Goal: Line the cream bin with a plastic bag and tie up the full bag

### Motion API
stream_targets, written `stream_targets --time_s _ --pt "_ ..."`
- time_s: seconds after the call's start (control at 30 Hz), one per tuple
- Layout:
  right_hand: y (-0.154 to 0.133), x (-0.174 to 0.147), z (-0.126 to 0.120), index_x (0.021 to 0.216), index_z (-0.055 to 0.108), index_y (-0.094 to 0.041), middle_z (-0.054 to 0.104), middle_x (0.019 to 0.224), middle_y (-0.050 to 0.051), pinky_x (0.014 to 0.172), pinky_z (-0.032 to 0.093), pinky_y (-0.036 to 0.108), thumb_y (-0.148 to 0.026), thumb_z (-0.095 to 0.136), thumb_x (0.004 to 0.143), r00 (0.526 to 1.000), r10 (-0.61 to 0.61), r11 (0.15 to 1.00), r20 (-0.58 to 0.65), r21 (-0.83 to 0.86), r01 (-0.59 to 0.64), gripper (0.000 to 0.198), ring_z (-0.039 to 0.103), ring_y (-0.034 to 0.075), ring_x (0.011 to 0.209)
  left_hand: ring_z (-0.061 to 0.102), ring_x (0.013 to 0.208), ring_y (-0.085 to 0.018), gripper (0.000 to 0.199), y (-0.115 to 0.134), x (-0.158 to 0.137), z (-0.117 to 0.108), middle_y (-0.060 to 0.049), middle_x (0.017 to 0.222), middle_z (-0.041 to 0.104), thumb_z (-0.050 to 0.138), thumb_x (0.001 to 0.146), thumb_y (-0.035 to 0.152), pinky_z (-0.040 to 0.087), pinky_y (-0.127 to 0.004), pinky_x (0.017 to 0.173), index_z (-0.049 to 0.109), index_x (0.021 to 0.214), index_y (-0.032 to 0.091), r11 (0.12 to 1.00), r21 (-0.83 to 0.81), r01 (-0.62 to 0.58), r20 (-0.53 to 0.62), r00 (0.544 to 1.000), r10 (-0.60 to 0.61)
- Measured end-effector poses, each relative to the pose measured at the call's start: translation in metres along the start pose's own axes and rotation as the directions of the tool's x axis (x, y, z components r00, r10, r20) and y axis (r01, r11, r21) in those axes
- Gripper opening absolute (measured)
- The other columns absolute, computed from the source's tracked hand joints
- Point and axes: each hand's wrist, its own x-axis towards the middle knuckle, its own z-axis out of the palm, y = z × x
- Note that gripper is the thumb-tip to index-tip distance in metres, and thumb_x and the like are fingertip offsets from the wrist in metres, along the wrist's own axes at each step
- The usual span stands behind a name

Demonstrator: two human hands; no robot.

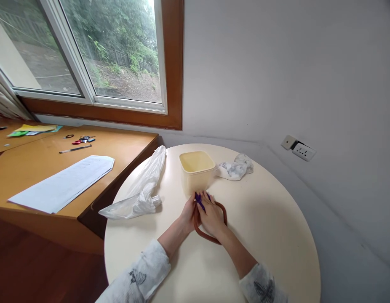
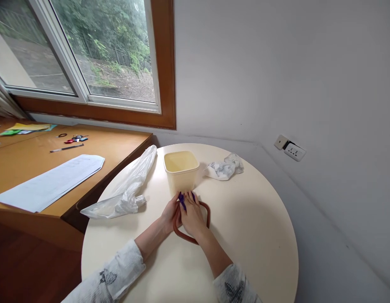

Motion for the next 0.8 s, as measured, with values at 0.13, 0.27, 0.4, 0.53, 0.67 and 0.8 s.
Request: stream_targets --time_s 0.13,0.27,0.4,0.53,0.67,0.8 --pt "-0.017 -0.007 0.004 0.137 0.036 -0.017 0.033 0.144 0.005 0.112 0.017 0.041 -0.037 0.029 0.093 0.998 -0.019 0.981 0.062 0.192 0.007 0.049 0.018 0.02 0.137 0.067 0.082 -0.024 0.045 0.001 -0.002 0.0 -0.012 0.084 0.07 0.044 0.083 0.051 0.05 -0.037 0.081 0.062 0.091 0.011 0.999 -0.023 -0.037 -0.036 0.999 0.037" --pt "-0.021 -0.015 -0.001 0.131 0.045 -0.024 0.038 0.141 0.003 0.11 0.024 0.04 -0.038 0.033 0.092 0.996 -0.066 0.939 0.063 0.342 0.041 0.043 0.027 0.02 0.134 0.067 0.079 -0.025 0.039 0.0 -0.003 -0.002 -0.013 0.081 0.07 0.048 0.081 0.047 0.051 -0.039 0.079 0.062 0.086 0.011 0.998 -0.035 -0.047 -0.064 0.997 0.044" --pt "-0.017 -0.025 -0.009 0.128 0.049 -0.025 0.049 0.133 0.005 0.106 0.032 0.039 -0.035 0.035 0.093 0.991 -0.126 0.894 0.037 0.437 0.097 0.039 0.038 0.02 0.128 0.067 0.07 -0.022 0.028 -0.005 -0.001 -0.005 -0.011 0.077 0.069 0.052 0.078 0.035 0.051 -0.038 0.078 0.061 0.088 0.011 0.998 -0.041 -0.041 -0.063 0.997 0.039" --pt "-0.011 -0.037 -0.016 0.127 0.05 -0.022 0.05 0.132 0.007 0.106 0.033 0.04 -0.032 0.037 0.092 0.979 -0.197 0.857 0.059 0.496 0.143 0.038 0.041 0.021 0.126 0.068 0.073 -0.019 0.027 -0.006 0.001 -0.008 -0.011 0.084 0.07 0.053 0.072 0.017 0.051 -0.033 0.079 0.059 0.098 0.01 0.999 -0.024 -0.039 -0.051 0.998 0.037" --pt "-0.008 -0.05 -0.024 0.127 0.05 -0.022 0.049 0.133 0.006 0.11 0.024 0.046 -0.029 0.038 0.092 0.949 -0.311 0.849 0.055 0.465 0.251 0.038 0.033 0.024 0.131 0.066 0.09 -0.021 0.036 -0.006 0.003 -0.01 -0.013 0.099 0.068 0.054 0.068 0.002 0.049 -0.03 0.085 0.058 0.103 0.01 1.0 0.017 -0.015 -0.045 0.999 0.016" --pt "-0.008 -0.066 -0.034 0.131 0.046 -0.023 0.056 0.127 0.007 0.111 0.016 0.048 -0.022 0.036 0.091 0.886 -0.439 0.85 0.148 0.387 0.357 0.041 0.041 0.022 0.126 0.063 0.1 -0.021 0.035 -0.003 0.006 -0.011 -0.015 0.105 0.066 0.052 0.071 0.0 0.047 -0.029 0.09 0.057 0.105 0.01 0.999 0.043 -0.026 -0.041 0.999 0.028"
